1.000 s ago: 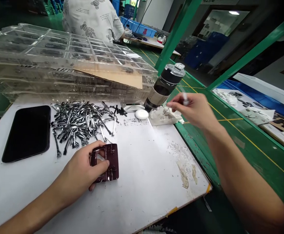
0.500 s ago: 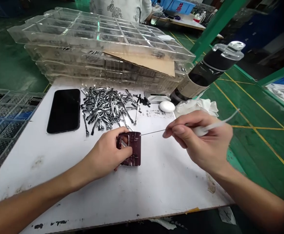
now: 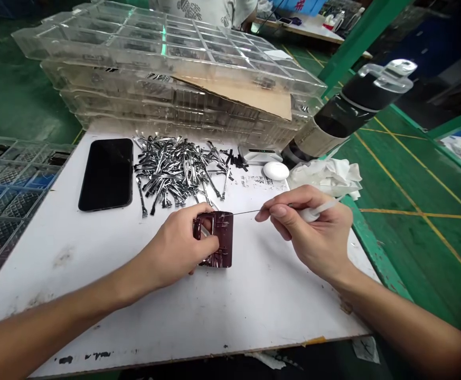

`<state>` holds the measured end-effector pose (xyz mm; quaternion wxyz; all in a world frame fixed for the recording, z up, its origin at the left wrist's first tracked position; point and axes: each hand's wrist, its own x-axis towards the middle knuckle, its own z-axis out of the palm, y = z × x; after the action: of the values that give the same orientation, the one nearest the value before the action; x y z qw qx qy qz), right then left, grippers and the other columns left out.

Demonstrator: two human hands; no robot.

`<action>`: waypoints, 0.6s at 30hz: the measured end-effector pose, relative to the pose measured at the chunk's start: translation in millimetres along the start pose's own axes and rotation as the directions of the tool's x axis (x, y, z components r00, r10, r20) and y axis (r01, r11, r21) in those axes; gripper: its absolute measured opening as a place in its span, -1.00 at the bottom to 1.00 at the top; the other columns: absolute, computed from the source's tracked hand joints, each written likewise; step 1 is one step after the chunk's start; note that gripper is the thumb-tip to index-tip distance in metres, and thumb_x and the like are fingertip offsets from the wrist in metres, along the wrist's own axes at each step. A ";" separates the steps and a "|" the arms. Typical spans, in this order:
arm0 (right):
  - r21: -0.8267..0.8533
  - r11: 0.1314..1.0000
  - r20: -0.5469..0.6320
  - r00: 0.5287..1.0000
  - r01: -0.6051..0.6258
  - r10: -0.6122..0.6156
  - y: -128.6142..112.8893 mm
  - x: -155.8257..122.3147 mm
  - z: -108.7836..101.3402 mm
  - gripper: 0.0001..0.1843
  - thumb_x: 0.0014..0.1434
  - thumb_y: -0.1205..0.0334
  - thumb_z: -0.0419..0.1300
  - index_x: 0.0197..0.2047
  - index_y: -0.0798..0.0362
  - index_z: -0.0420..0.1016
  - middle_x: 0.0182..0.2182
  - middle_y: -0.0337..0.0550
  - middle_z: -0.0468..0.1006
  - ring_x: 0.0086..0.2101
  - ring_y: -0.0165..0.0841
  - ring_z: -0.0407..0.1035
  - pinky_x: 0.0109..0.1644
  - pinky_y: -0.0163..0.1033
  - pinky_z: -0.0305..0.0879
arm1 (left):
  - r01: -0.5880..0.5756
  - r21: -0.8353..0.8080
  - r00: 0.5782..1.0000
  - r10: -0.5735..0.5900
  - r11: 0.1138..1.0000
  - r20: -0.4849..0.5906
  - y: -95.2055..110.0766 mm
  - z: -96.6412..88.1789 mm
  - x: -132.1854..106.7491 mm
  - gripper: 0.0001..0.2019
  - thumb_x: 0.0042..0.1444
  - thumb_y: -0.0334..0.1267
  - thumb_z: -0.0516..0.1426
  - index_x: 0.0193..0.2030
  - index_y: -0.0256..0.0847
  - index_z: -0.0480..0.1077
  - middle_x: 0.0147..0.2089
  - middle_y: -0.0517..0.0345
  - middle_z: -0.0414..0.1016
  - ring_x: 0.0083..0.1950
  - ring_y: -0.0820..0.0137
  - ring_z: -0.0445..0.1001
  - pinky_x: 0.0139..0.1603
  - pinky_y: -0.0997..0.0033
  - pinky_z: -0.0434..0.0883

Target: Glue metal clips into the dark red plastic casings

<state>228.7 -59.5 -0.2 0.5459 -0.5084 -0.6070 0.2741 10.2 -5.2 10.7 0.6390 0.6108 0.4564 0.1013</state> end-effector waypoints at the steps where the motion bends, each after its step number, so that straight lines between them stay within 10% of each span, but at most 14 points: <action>1: 0.011 1.000 -0.003 1.000 0.001 -0.001 -0.4 0.4 -0.2 -0.92 0.29 0.30 0.32 -0.29 0.03 0.59 -0.46 -0.20 0.63 -0.67 -0.53 0.17 -0.66 -0.32 0.06 | 0.002 -0.001 1.000 -0.002 1.000 0.001 0.3 -0.1 0.1 -0.89 0.13 -0.25 0.18 -0.20 -0.11 0.36 -0.43 0.32 0.28 -0.52 0.45 0.28 -0.68 0.49 0.34; 18: 0.109 0.994 0.218 0.975 0.020 -0.044 1.6 -15.2 -0.7 -0.93 0.23 0.33 0.33 -0.26 -0.03 0.63 -0.50 -0.20 0.64 -0.63 -0.41 0.39 -0.63 -0.30 0.25 | -0.022 -0.008 1.000 0.022 1.000 -0.014 -0.1 -0.3 -0.4 -0.89 0.11 -0.26 0.20 -0.23 -0.15 0.38 -0.38 0.28 0.39 -0.56 0.50 0.29 -0.70 0.50 0.32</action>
<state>228.2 -73.0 -7.3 0.5060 -0.4353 -0.6563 0.3518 9.7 -5.3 10.9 0.6372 0.6126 0.4534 0.1145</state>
